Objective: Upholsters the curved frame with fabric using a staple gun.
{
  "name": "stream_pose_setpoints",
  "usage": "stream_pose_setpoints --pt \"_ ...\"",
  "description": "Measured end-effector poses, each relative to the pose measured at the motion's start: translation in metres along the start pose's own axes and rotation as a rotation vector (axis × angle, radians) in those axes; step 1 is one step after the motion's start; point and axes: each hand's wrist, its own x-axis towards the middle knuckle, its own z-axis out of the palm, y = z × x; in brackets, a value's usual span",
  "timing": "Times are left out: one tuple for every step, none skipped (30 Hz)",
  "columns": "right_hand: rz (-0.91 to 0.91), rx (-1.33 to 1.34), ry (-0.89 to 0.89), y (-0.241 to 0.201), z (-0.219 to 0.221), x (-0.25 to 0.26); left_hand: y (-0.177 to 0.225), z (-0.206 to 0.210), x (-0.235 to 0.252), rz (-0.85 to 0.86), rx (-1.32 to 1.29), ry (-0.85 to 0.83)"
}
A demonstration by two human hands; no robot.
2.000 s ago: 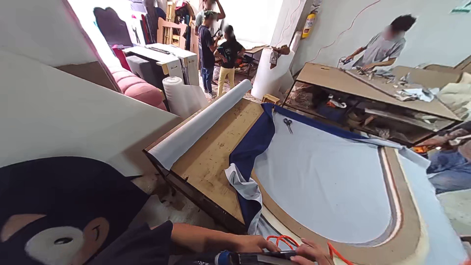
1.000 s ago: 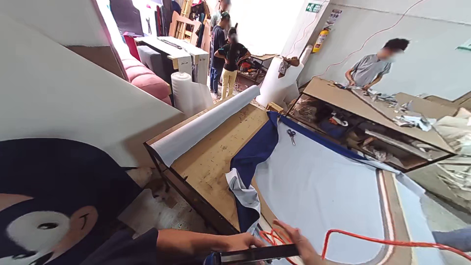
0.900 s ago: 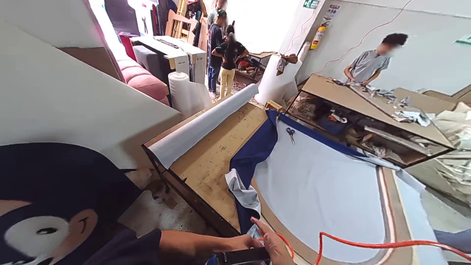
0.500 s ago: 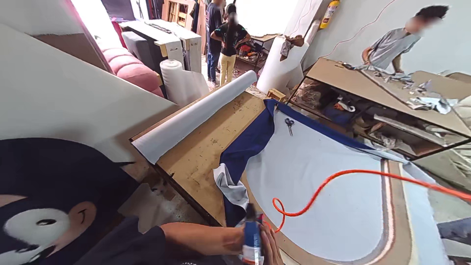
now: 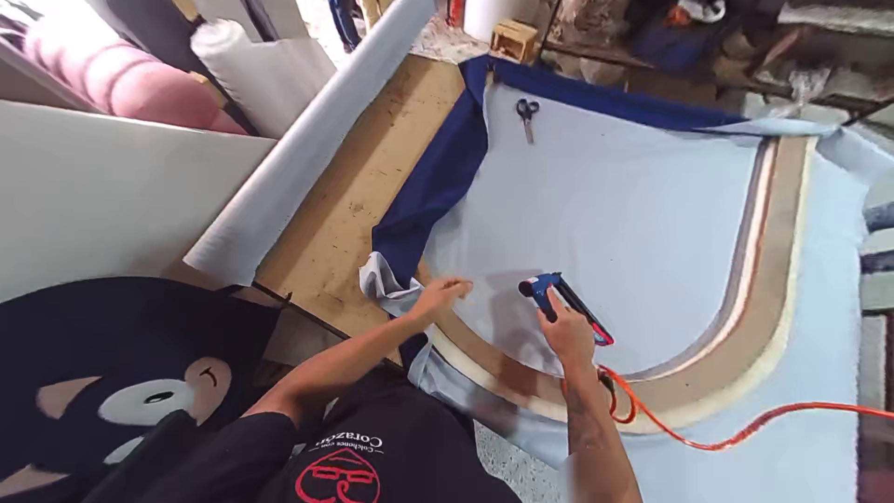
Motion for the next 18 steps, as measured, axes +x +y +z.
stream_pose_setpoints --pt "0.027 -0.015 -0.004 0.012 0.005 0.009 0.008 -0.011 0.019 0.076 0.166 0.033" --pt "0.064 -0.003 -0.007 0.019 0.006 0.017 0.019 -0.023 0.039 0.132 0.309 0.065" --pt "0.108 0.027 0.0 0.022 0.006 0.022 0.029 -0.034 0.06 0.17 0.418 0.097" --pt "0.147 0.046 0.031 0.021 0.008 0.027 0.037 -0.046 0.083 0.194 0.503 0.137" --pt "0.187 0.051 0.075 0.017 0.011 0.029 0.041 -0.058 0.108 0.202 0.588 0.184" --pt "0.221 0.04 0.125 0.01 0.015 0.031 0.041 -0.067 0.137 0.21 0.678 0.245" --pt "0.25 0.028 0.171 0.004 0.018 0.036 0.038 -0.075 0.169 0.225 0.763 0.304" --pt "0.287 0.024 0.202 -0.003 0.019 0.042 0.035 -0.082 0.203 0.241 0.827 0.344" --pt "0.342 0.013 0.208 -0.009 0.019 0.049 0.03 -0.087 0.238 0.26 0.88 0.356" --pt "0.415 0.013 0.182 -0.015 0.019 0.053 0.024 -0.091 0.269 0.278 0.93 0.336" --pt "0.485 0.006 0.144 -0.017 0.018 0.055 0.018 -0.092 0.295 0.293 0.975 0.304" --pt "0.529 -0.009 0.112 -0.017 0.017 0.057 0.013 -0.091 0.319 0.305 1.015 0.286" --pt "0.542 -0.025 0.09 -0.014 0.016 0.061 0.011 -0.091 0.343 0.32 1.047 0.289" --pt "0.529 -0.046 0.08 -0.01 0.018 0.063 0.008 -0.09 0.364 0.322 1.066 0.307" --pt "0.511 -0.071 0.08 -0.005 0.021 0.063 0.005 -0.09 0.38 0.301 1.074 0.339" --pt "0.491 -0.096 0.089 0.003 0.025 0.061 0.002 -0.09 0.392 0.247 1.077 0.369" --pt "0.472 -0.125 0.108 0.008 0.032 0.06 0.002 -0.093 0.399 0.175 1.068 0.381" --pt "0.457 -0.163 0.138 0.011 0.038 0.059 0.006 -0.097 0.403 0.122 1.055 0.382"
